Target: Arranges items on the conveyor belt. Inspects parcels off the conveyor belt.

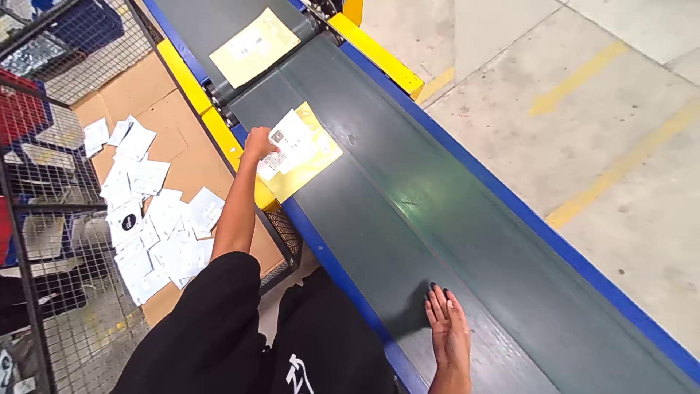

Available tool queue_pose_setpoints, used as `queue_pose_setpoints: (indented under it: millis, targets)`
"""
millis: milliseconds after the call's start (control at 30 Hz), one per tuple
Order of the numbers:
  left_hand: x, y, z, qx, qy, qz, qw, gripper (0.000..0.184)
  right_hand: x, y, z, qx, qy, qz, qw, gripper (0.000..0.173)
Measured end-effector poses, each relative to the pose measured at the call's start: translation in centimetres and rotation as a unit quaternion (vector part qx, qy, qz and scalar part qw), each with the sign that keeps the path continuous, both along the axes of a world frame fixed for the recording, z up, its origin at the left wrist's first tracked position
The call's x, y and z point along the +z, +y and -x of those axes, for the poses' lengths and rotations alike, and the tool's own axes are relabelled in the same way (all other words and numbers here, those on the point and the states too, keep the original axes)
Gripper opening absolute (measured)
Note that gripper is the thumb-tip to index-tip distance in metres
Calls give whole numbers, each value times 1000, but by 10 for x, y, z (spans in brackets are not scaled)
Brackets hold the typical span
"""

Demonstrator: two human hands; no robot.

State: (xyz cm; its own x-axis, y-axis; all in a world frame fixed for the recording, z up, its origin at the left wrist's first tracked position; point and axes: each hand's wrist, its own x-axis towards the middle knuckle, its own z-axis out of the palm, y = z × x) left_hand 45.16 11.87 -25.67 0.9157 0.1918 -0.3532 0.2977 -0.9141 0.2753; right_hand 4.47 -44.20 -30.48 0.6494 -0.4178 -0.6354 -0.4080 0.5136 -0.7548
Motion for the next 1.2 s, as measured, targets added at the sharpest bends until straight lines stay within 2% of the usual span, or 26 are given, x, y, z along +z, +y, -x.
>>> queue_pose_setpoints:
  millis: [367,633,967,1200]
  targets:
    - [1,1,-3,-39,-5,34,999,47,1,19,-6,8,13,-8,1000,42]
    - [8,6,-14,-32,-20,129,991,57,2,21,-10,18,19,-15,1000,42]
    - [-25,0,-50,15,-40,71,997,71,3,20,-8,18,30,-9,999,41]
    - [-48,-26,-64,-13,-26,103,994,65,4,15,-4,8,41,6,999,41]
